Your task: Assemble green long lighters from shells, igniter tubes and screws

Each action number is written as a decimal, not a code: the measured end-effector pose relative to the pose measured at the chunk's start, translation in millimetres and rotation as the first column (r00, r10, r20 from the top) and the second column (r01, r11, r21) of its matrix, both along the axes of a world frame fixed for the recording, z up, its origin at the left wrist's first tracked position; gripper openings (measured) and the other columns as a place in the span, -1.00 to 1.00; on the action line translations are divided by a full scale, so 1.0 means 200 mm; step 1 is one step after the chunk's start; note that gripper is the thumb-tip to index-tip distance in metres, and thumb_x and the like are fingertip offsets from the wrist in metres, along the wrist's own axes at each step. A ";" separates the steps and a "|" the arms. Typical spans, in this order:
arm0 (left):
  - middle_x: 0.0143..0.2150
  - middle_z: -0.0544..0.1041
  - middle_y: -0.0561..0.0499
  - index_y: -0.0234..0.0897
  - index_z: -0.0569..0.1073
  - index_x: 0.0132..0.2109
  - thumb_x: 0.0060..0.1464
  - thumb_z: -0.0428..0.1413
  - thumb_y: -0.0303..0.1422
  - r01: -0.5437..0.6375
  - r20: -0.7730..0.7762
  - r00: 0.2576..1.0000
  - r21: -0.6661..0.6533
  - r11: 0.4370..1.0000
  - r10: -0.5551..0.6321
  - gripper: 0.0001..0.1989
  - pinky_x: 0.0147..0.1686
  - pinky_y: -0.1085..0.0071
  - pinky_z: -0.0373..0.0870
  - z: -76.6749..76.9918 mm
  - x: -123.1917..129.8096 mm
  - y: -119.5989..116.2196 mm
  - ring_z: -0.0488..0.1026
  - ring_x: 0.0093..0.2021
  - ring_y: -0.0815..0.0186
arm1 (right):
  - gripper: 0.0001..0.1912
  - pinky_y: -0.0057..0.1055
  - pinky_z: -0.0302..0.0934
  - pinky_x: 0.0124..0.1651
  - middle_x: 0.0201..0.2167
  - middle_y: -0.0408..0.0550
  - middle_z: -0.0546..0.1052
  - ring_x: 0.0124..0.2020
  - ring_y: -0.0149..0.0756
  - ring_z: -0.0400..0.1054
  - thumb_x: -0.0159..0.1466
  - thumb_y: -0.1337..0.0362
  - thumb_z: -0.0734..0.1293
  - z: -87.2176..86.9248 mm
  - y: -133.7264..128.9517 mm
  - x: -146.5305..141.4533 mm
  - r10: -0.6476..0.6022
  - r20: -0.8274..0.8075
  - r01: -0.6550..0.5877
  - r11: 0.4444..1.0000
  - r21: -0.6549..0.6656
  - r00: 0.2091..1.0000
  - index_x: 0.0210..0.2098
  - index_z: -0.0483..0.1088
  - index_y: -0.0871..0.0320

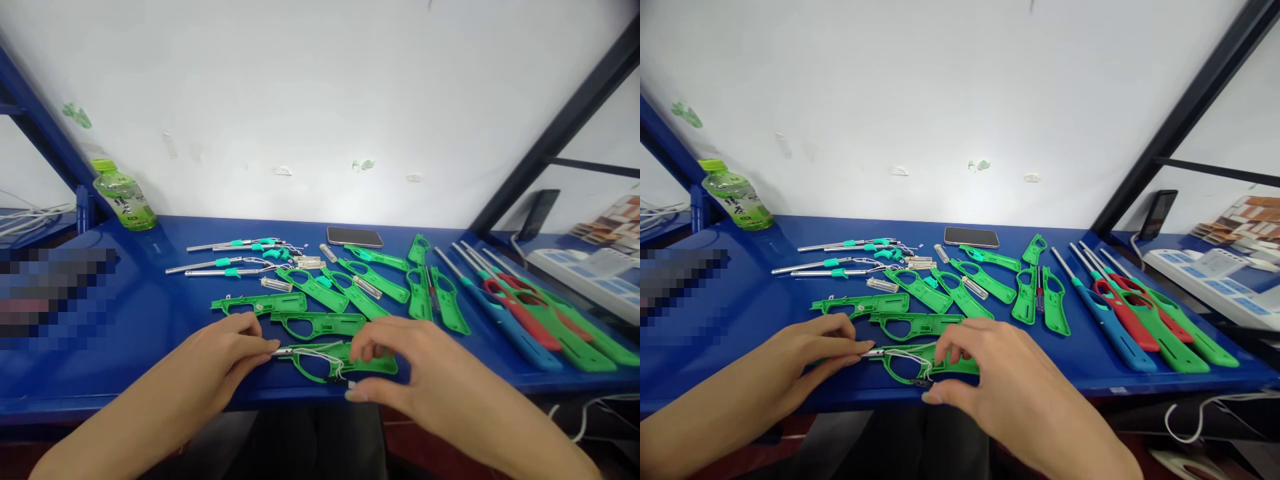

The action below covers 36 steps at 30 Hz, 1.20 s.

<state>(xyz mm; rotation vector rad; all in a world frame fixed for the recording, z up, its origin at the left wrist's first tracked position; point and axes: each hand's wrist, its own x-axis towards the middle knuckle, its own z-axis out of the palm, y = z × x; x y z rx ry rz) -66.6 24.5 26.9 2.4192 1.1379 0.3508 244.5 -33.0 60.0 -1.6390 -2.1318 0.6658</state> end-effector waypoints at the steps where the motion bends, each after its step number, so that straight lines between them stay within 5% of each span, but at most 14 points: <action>1: -0.14 0.53 0.08 0.01 0.68 -0.07 0.46 0.03 -0.42 0.005 0.001 1.000 0.003 1.000 -0.005 -0.67 -0.15 0.41 0.32 0.00 0.00 0.00 0.52 -0.19 0.33 | -0.74 -0.30 0.35 -0.05 -0.17 -0.22 0.68 -0.13 -0.14 0.58 0.20 0.13 0.68 -0.01 0.00 0.00 0.023 0.012 -0.023 1.000 -0.020 1.000 -0.19 0.63 -0.11; 7: -0.19 0.54 0.08 -0.02 0.70 -0.08 0.46 0.04 -0.42 0.022 0.021 1.000 0.016 1.000 -0.023 -0.68 -0.20 0.42 0.30 0.01 0.00 0.01 0.53 -0.22 0.35 | -0.89 -0.39 0.33 -0.12 -0.21 -0.23 0.70 -0.19 -0.24 0.59 0.36 0.33 0.56 -0.02 0.02 -0.04 0.098 0.033 -0.096 0.995 -0.042 0.995 -0.24 0.65 -0.05; 12: -0.16 0.52 0.11 0.02 0.68 -0.05 0.46 0.05 -0.44 0.022 0.006 1.000 0.026 0.999 -0.022 -0.68 -0.17 0.43 0.29 0.00 0.00 0.01 0.52 -0.21 0.38 | -0.92 -0.40 0.32 -0.09 -0.18 -0.23 0.72 -0.17 -0.26 0.62 0.46 0.29 0.49 0.02 0.02 -0.03 0.108 0.028 -0.109 0.994 0.017 0.994 -0.18 0.65 -0.02; 24: -0.11 0.59 0.09 0.07 0.70 -0.01 0.50 0.01 -0.34 0.003 0.013 1.000 0.019 1.000 -0.003 -0.66 -0.12 0.40 0.42 0.00 0.00 0.00 0.59 -0.16 0.33 | -0.87 -0.41 0.26 -0.19 -0.24 -0.29 0.72 -0.22 -0.28 0.59 0.39 0.35 0.54 0.00 0.04 -0.04 0.075 0.003 -0.075 0.995 -0.062 0.997 -0.27 0.63 -0.02; 30: 0.07 0.63 0.02 0.07 0.64 0.16 0.52 0.03 -0.16 -0.015 0.012 1.000 0.256 0.967 0.013 -0.70 0.07 0.21 0.48 0.00 0.02 0.00 0.60 0.06 0.12 | -0.86 -0.41 0.27 -0.16 -0.25 -0.29 0.72 -0.21 -0.27 0.58 0.37 0.36 0.56 -0.01 0.05 -0.04 0.065 -0.007 -0.065 0.996 -0.056 0.998 -0.28 0.63 -0.02; 36: 0.02 0.58 -0.09 -0.14 0.59 0.18 0.53 -0.04 -0.29 0.012 -0.048 0.999 0.395 0.919 0.008 -0.68 0.03 0.15 0.47 0.13 0.21 0.14 0.52 0.06 0.09 | -0.86 -0.39 0.28 -0.17 -0.29 -0.27 0.71 -0.25 -0.26 0.57 0.31 0.35 0.59 -0.02 0.05 -0.03 0.050 -0.008 -0.050 0.997 -0.056 0.999 -0.32 0.64 -0.01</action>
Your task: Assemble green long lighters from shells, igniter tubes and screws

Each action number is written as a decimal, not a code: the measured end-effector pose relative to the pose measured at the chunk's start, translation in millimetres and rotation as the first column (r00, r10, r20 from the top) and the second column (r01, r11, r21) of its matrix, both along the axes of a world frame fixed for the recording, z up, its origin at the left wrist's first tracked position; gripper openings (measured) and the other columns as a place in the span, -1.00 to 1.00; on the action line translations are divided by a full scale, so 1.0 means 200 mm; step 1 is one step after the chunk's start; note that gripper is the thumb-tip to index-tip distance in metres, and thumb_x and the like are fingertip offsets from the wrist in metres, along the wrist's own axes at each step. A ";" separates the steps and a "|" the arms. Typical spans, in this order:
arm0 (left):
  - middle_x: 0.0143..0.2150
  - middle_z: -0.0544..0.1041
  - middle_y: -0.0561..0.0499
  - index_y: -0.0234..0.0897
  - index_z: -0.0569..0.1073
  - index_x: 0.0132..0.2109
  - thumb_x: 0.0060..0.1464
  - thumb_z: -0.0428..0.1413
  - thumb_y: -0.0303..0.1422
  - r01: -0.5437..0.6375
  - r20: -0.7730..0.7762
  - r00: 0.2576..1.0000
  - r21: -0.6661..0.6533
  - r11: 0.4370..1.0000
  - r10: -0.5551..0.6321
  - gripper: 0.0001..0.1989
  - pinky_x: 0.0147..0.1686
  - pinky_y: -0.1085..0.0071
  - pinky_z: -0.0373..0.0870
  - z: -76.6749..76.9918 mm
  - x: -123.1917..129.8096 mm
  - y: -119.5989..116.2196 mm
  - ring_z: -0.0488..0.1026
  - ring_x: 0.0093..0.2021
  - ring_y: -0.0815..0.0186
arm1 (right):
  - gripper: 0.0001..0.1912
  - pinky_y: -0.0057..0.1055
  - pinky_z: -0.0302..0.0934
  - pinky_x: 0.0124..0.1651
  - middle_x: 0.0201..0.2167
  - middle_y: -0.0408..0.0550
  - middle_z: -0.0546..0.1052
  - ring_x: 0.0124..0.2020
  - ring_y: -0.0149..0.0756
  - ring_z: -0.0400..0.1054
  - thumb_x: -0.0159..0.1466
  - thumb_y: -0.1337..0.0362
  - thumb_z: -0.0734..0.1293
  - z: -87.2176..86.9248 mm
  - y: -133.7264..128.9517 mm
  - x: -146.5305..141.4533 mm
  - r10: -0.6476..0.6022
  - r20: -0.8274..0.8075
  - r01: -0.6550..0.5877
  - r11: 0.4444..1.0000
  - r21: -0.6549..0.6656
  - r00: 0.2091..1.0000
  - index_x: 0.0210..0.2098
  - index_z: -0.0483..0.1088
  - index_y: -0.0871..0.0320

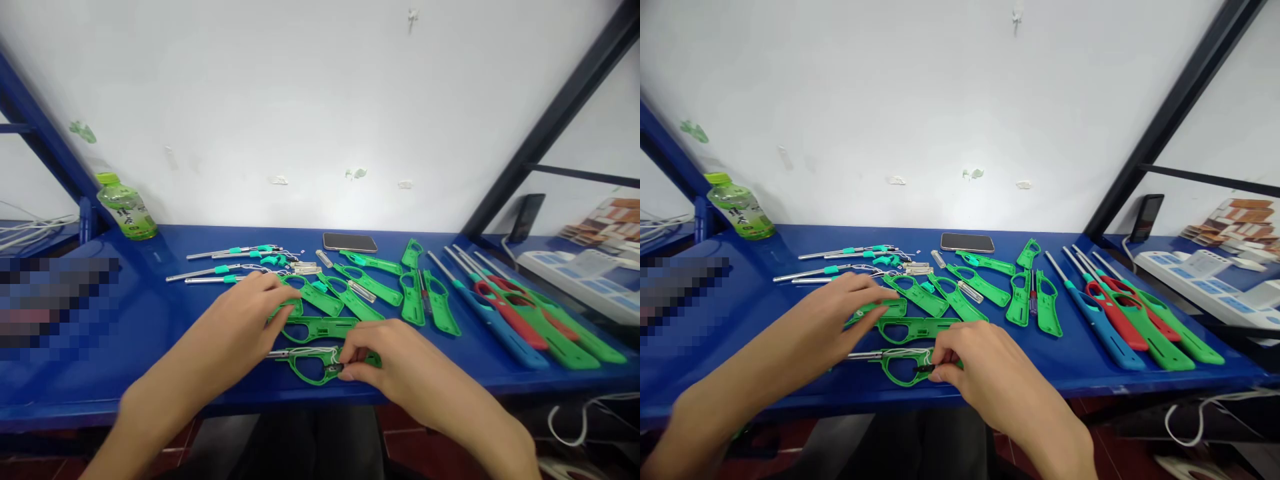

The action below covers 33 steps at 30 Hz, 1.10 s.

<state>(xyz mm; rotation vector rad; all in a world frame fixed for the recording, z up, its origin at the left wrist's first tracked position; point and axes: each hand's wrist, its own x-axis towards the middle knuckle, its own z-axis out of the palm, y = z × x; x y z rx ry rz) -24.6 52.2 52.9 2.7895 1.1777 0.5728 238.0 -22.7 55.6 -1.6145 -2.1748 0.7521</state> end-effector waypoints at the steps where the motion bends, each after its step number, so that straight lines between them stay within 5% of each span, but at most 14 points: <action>1: 0.02 0.58 -0.12 -0.18 0.59 0.17 0.52 -0.03 -0.32 0.002 -0.029 1.000 0.005 1.000 -0.002 -0.68 0.04 0.12 0.47 0.02 0.05 0.03 0.51 0.08 0.06 | -0.86 -0.39 0.28 -0.17 -0.30 -0.27 0.71 -0.25 -0.26 0.57 0.31 0.36 0.59 0.00 0.00 0.00 -0.001 -0.001 0.001 1.000 0.000 1.000 -0.32 0.64 0.00; 7: 0.04 0.59 -0.21 -0.29 0.56 0.21 0.40 0.05 -0.47 0.058 -0.195 0.979 -0.004 0.998 -0.058 -0.67 0.01 0.16 0.53 0.09 0.25 0.23 0.53 0.05 0.06 | -0.89 -0.39 0.27 -0.24 -0.33 -0.20 0.72 -0.30 -0.25 0.59 0.34 0.34 0.56 0.03 0.00 -0.01 -0.001 -0.022 0.000 1.000 -0.013 1.000 -0.32 0.67 0.01; 13: 0.04 0.61 -0.08 -0.29 0.55 0.11 0.42 0.24 -0.23 0.116 -0.325 0.938 -0.039 0.992 -0.123 -0.74 0.03 0.11 0.63 0.08 0.31 0.33 0.60 -0.01 0.17 | -0.90 -0.38 0.26 -0.25 -0.33 -0.19 0.73 -0.29 -0.23 0.61 0.37 0.31 0.54 0.04 -0.01 -0.01 0.012 -0.027 -0.012 1.000 0.006 1.000 -0.29 0.68 0.00; 18: 0.03 0.62 -0.08 -0.29 0.56 0.07 0.42 0.25 -0.23 0.120 -0.349 0.928 -0.045 0.992 -0.128 -0.77 0.01 0.13 0.64 0.07 0.33 0.36 0.61 -0.02 0.19 | -0.93 -0.37 0.27 -0.19 -0.26 -0.19 0.74 -0.22 -0.22 0.62 0.38 0.28 0.54 0.04 -0.02 0.00 0.011 -0.028 -0.010 1.000 0.025 1.000 -0.26 0.69 0.00; 27: -0.04 0.67 -0.06 -0.23 0.55 0.04 0.41 0.12 -0.40 0.084 -0.070 0.994 -0.043 0.996 -0.087 -0.85 -0.10 0.25 0.49 0.16 0.25 0.27 0.59 -0.06 0.15 | -0.87 -0.40 0.18 -0.26 -0.31 -0.25 0.71 -0.29 -0.31 0.54 0.42 0.32 0.51 0.04 -0.01 0.00 0.026 -0.018 -0.025 0.999 0.042 0.999 -0.28 0.65 0.02; 33: -0.07 0.65 0.02 -0.15 0.53 0.06 0.50 0.04 -0.17 0.041 0.224 0.974 -0.068 0.997 -0.025 -0.76 -0.24 0.40 0.47 0.10 0.06 0.06 0.56 -0.22 0.31 | -0.85 -0.40 0.14 -0.29 -0.35 -0.28 0.71 -0.31 -0.31 0.55 0.43 0.32 0.49 0.04 -0.01 0.01 0.020 -0.023 -0.020 0.999 0.029 1.000 -0.29 0.66 -0.02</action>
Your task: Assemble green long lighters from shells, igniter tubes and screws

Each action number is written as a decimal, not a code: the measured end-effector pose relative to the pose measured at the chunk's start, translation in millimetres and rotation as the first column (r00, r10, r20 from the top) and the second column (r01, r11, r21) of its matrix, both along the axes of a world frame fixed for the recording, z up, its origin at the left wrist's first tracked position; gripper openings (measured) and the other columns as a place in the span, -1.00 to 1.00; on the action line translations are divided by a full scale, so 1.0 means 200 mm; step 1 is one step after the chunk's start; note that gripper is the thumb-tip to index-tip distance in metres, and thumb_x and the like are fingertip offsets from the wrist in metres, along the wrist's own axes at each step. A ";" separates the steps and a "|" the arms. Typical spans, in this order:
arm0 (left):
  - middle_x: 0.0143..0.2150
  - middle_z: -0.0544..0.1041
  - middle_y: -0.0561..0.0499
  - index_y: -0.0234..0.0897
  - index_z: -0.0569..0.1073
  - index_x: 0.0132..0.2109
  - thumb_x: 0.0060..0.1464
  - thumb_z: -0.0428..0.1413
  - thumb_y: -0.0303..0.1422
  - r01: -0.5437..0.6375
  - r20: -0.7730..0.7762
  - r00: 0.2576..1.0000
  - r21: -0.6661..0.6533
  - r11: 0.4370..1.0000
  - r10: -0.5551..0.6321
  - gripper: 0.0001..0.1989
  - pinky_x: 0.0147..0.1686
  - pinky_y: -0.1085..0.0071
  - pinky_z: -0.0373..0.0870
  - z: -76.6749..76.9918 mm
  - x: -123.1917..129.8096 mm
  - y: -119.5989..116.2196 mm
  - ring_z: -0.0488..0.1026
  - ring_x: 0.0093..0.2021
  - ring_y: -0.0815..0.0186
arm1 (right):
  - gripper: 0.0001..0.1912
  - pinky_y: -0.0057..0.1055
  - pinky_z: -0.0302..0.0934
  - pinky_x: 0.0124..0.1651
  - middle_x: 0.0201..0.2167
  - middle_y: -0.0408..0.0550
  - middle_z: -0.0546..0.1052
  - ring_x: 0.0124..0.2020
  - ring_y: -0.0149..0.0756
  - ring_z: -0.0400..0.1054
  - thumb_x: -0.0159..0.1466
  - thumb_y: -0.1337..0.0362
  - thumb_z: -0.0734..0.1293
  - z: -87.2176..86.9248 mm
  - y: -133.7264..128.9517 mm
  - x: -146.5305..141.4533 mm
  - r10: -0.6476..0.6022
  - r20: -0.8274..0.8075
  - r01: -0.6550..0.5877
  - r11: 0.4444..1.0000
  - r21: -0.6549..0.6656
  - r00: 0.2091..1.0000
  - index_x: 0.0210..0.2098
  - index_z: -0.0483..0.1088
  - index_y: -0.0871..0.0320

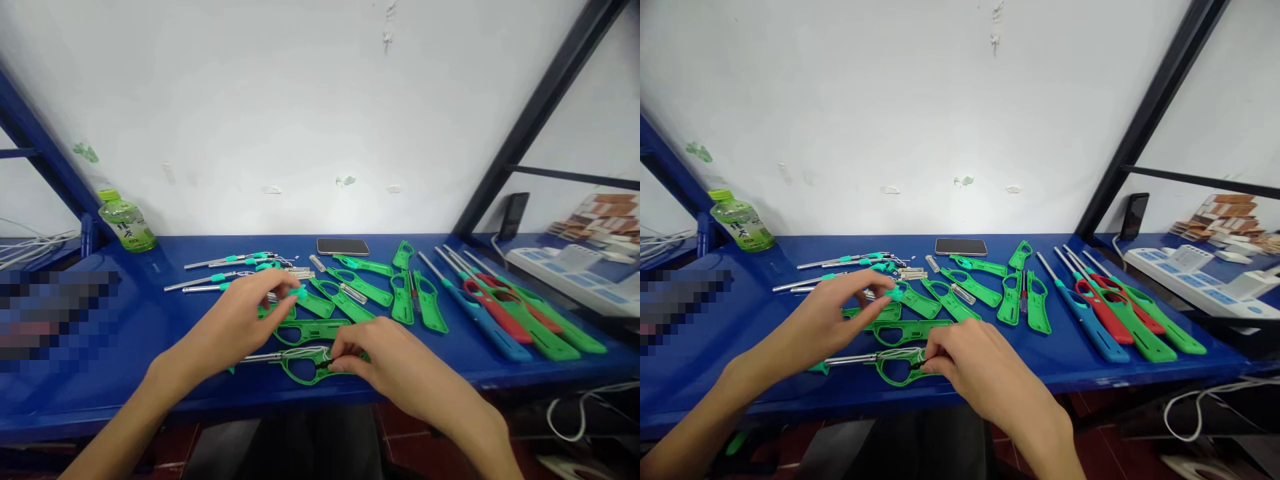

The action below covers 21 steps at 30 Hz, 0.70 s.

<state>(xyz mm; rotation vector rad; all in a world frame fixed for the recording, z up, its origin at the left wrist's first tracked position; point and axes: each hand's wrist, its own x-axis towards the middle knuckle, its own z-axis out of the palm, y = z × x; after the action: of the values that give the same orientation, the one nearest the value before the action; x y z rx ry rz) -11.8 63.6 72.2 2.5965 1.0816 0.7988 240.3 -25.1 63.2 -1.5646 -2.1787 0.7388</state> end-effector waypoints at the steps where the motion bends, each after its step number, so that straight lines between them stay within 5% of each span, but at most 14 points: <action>1: -0.12 0.63 0.03 -0.15 0.53 0.06 0.52 0.00 -0.14 -0.013 0.028 1.000 -0.009 1.000 0.013 -0.73 -0.30 0.42 0.44 -0.03 -0.03 -0.02 0.55 -0.23 0.31 | -0.85 -0.40 0.13 -0.29 -0.35 -0.28 0.71 -0.32 -0.31 0.55 0.42 0.31 0.50 0.00 0.00 0.00 -0.005 0.004 0.005 1.000 0.000 1.000 -0.29 0.67 -0.03; 9: -0.38 0.38 0.19 -0.02 0.43 0.29 0.51 0.00 0.00 -0.048 0.136 0.987 -0.231 0.972 0.081 -0.61 -0.42 0.45 0.33 -0.16 -0.17 -0.12 0.38 -0.44 0.37 | -0.88 -0.41 0.19 -0.27 -0.35 -0.31 0.74 -0.35 -0.34 0.54 0.35 0.33 0.57 -0.10 -0.01 -0.04 -0.060 -0.105 0.061 0.998 0.001 0.993 -0.30 0.69 -0.04; 15: -0.11 0.59 0.11 0.03 0.47 0.22 0.56 -0.04 -0.08 -0.006 0.150 0.988 -0.224 0.975 0.041 -0.70 -0.23 0.46 0.43 -0.22 -0.14 -0.18 0.52 -0.26 0.37 | -0.88 -0.44 0.15 -0.37 -0.47 -0.30 0.64 -0.47 -0.41 0.38 0.27 0.31 0.62 -0.20 -0.05 -0.05 -0.204 -0.332 0.204 0.978 -0.035 0.921 -0.36 0.71 -0.04; 21: -0.23 0.48 0.11 0.12 0.30 0.46 0.60 -0.14 -0.16 -0.058 0.094 0.992 -0.233 0.971 0.081 -0.58 -0.18 0.46 0.43 -0.25 -0.21 -0.16 0.49 -0.25 0.34 | -0.94 -0.44 0.10 -0.42 -0.53 -0.27 0.57 -0.50 -0.43 0.26 0.20 0.27 0.61 -0.27 -0.04 -0.07 -0.293 -0.496 0.266 0.956 -0.126 0.817 -0.36 0.73 -0.06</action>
<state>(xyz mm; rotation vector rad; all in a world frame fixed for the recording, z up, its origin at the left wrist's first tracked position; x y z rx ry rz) -53.3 32.0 22.3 2.3128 1.1659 0.7632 226.4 -32.3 9.4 -1.4574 -1.5173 0.9836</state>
